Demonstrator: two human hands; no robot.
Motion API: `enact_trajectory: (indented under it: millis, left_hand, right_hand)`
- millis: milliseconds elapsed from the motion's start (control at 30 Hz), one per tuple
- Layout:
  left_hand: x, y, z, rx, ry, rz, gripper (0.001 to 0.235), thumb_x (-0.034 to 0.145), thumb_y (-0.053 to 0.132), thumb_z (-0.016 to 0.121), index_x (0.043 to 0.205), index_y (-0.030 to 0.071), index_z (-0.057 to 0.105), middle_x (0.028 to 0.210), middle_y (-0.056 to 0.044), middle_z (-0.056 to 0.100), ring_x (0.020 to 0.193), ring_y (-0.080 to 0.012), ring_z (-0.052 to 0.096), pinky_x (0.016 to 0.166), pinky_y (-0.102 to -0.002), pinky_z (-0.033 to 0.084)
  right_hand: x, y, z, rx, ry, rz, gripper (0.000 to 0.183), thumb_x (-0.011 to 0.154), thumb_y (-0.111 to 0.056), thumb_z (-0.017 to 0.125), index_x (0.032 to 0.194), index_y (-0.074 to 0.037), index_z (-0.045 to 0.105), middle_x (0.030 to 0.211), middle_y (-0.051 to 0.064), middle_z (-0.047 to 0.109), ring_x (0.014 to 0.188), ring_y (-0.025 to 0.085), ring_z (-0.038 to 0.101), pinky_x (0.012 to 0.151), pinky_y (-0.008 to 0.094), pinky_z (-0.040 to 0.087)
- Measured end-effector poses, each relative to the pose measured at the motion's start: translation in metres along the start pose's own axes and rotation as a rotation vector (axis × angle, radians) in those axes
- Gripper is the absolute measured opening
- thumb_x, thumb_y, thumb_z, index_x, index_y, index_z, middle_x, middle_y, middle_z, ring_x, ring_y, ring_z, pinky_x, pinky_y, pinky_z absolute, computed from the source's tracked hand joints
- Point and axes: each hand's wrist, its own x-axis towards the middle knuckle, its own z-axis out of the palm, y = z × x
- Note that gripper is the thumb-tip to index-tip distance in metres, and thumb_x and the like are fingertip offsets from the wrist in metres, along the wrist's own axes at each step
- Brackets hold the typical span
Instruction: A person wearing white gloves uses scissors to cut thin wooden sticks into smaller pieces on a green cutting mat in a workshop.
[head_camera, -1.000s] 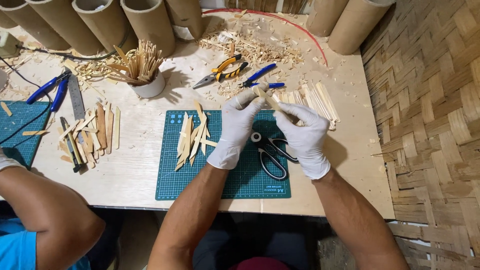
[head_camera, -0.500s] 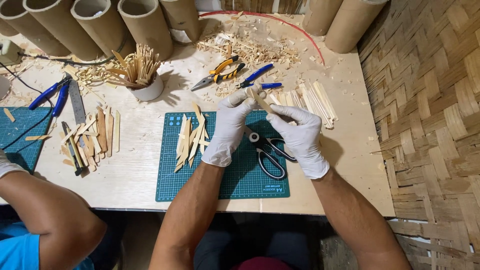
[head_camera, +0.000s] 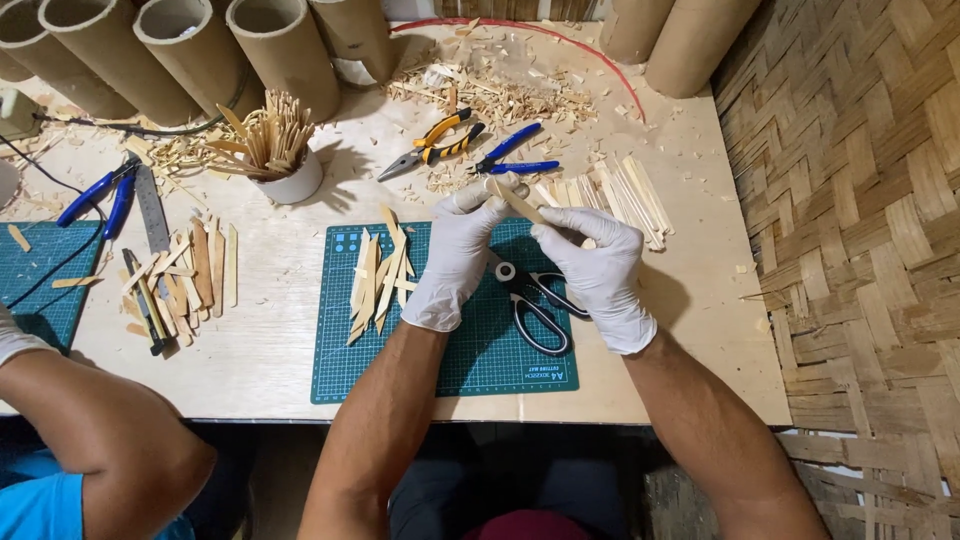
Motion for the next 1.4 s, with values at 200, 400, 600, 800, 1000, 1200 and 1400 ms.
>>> enact_trajectory:
  millis: [200, 400, 600, 800, 1000, 1200, 1400]
  left_hand:
    - [-0.008, 0.009, 0.024, -0.111, 0.004, -0.014, 0.033, 0.087, 0.006, 0.082, 0.117, -0.003, 0.073, 0.111, -0.023, 0.075, 0.103, -0.0300, 0.074, 0.089, -0.038, 0.063]
    - [-0.021, 0.026, 0.052, -0.018, 0.037, -0.040, 0.035, 0.079, 0.001, 0.087, 0.112, -0.006, 0.075, 0.102, -0.019, 0.077, 0.098, -0.0220, 0.073, 0.088, -0.036, 0.061]
    - [-0.027, 0.025, 0.057, 0.059, 0.118, -0.073, 0.020, 0.078, 0.008, 0.090, 0.093, 0.002, 0.079, 0.086, -0.009, 0.077, 0.085, -0.0096, 0.066, 0.081, -0.028, 0.053]
    - [-0.029, 0.038, 0.065, 0.196, 0.211, -0.101, 0.020, 0.076, 0.014, 0.092, 0.074, 0.007, 0.073, 0.071, -0.004, 0.073, 0.075, -0.0069, 0.064, 0.078, -0.023, 0.048]
    - [-0.014, 0.039, 0.046, 0.092, 0.300, -0.077, 0.022, 0.076, 0.015, 0.091, 0.076, 0.008, 0.069, 0.073, -0.009, 0.073, 0.074, -0.0181, 0.072, 0.080, -0.030, 0.052]
    - [-0.002, 0.032, 0.022, -0.060, 0.363, -0.076, 0.025, 0.080, 0.013, 0.086, 0.076, 0.013, 0.062, 0.070, -0.001, 0.068, 0.069, -0.0148, 0.071, 0.081, -0.029, 0.058]
    - [-0.001, 0.031, 0.020, -0.023, 0.334, -0.069, 0.025, 0.084, 0.011, 0.083, 0.079, 0.012, 0.059, 0.075, -0.001, 0.067, 0.069, -0.0142, 0.072, 0.080, -0.028, 0.061]
  right_hand:
    - [0.001, -0.006, -0.007, -0.130, 0.049, -0.127, 0.023, 0.077, -0.003, 0.094, 0.096, -0.010, 0.084, 0.084, 0.009, 0.077, 0.064, 0.016, 0.070, 0.059, 0.027, 0.055]
    - [0.006, -0.017, -0.016, -0.183, 0.078, -0.311, 0.021, 0.077, 0.001, 0.092, 0.096, -0.004, 0.082, 0.088, 0.014, 0.077, 0.070, 0.029, 0.073, 0.059, 0.033, 0.058]
    - [0.008, -0.010, -0.015, -0.240, 0.101, -0.419, 0.020, 0.078, 0.000, 0.091, 0.095, -0.005, 0.082, 0.091, 0.012, 0.077, 0.074, 0.027, 0.073, 0.060, 0.033, 0.059]
    - [0.004, -0.013, -0.009, -0.279, 0.119, -0.434, 0.022, 0.075, 0.001, 0.090, 0.094, -0.007, 0.083, 0.090, 0.010, 0.077, 0.074, 0.025, 0.073, 0.063, 0.031, 0.061]
    - [0.005, -0.021, -0.015, -0.459, 0.151, -0.644, 0.035, 0.079, -0.018, 0.092, 0.108, -0.005, 0.077, 0.106, 0.013, 0.071, 0.095, 0.032, 0.069, 0.081, 0.042, 0.057]
    - [-0.006, -0.020, -0.034, -0.535, 0.153, -0.635, 0.034, 0.078, -0.017, 0.092, 0.108, -0.008, 0.077, 0.105, 0.012, 0.070, 0.094, 0.031, 0.068, 0.081, 0.042, 0.056]
    - [-0.033, -0.020, -0.055, -0.621, 0.153, -0.580, 0.034, 0.078, -0.017, 0.091, 0.108, -0.011, 0.077, 0.104, 0.010, 0.069, 0.094, 0.031, 0.067, 0.080, 0.043, 0.055]
